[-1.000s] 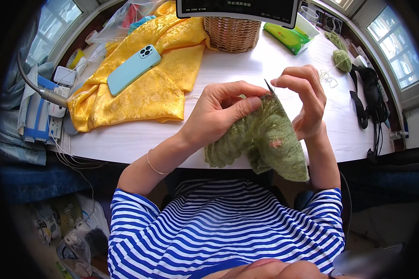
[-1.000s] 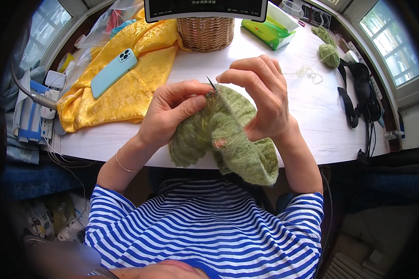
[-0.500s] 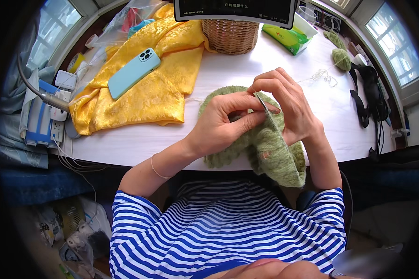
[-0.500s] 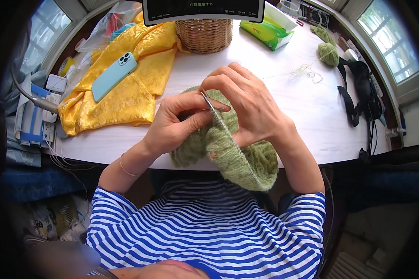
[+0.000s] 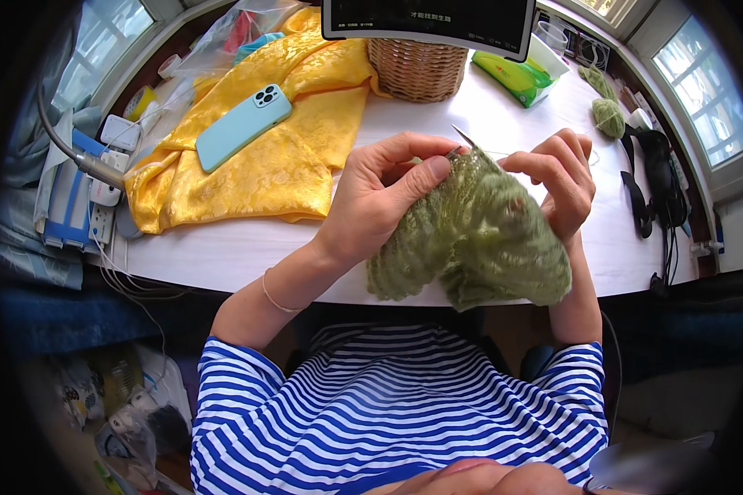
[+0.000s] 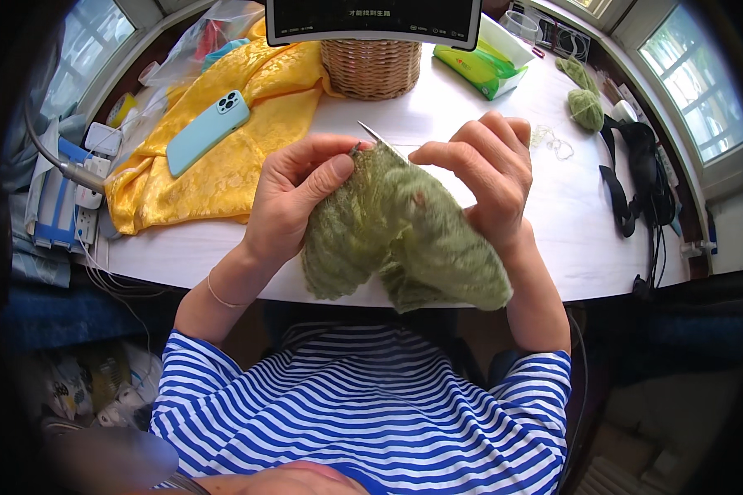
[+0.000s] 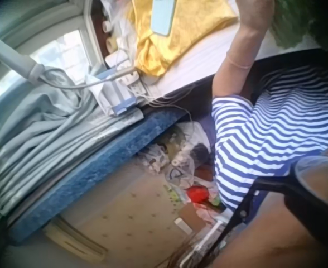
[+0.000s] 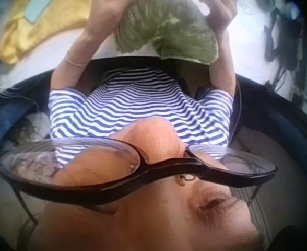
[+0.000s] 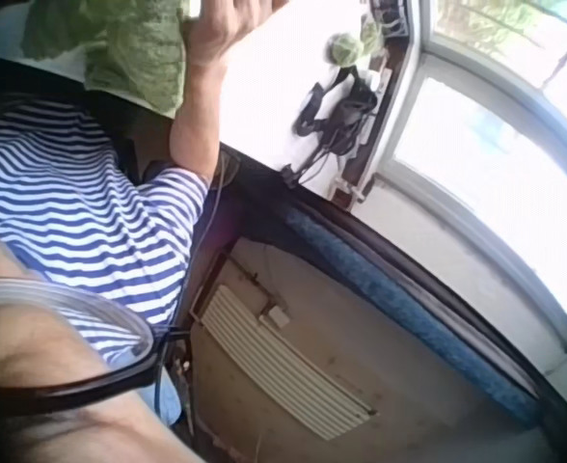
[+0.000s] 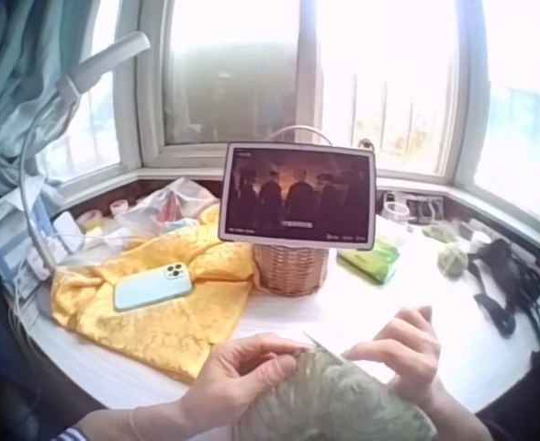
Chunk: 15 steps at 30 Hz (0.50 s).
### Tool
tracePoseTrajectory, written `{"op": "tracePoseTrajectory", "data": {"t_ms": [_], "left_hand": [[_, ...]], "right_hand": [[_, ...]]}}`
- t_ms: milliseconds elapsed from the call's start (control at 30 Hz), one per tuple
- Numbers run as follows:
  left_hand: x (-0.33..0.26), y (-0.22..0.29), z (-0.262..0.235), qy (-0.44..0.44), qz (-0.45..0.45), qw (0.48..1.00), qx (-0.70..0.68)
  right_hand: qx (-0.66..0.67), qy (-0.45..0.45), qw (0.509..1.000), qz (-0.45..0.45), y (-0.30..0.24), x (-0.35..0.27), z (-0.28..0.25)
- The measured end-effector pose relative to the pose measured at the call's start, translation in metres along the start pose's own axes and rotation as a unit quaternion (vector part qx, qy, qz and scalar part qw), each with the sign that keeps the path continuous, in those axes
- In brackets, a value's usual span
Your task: The person knits a green fabric using knitting needles and yarn. They sit at a table with a tablet playing a video, a smartphone, and a yellow cloth nearby. The person manipulates the yarn and needles to create stitches, occasionally adjusting the fabric.
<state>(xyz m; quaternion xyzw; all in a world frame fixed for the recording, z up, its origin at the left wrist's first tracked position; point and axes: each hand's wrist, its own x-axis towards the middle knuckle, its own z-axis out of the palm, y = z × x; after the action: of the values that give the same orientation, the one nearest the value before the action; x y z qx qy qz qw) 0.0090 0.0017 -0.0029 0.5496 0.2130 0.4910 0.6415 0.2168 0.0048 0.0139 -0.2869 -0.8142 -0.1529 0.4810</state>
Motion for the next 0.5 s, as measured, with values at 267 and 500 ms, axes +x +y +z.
{"op": "tracePoseTrajectory", "data": {"t_ms": [267,500], "left_hand": [[0.0016,-0.0008,-0.0001,0.048,-0.002,0.995,-0.089],[0.0007,-0.0021,-0.0030,0.058,0.002,0.992,-0.109]], "right_hand": [[0.041,0.049,0.998,0.012,-0.0061,0.0002,0.0065],[0.049,0.003,0.999,-0.007,-0.0077,0.0003,0.0064]]}}
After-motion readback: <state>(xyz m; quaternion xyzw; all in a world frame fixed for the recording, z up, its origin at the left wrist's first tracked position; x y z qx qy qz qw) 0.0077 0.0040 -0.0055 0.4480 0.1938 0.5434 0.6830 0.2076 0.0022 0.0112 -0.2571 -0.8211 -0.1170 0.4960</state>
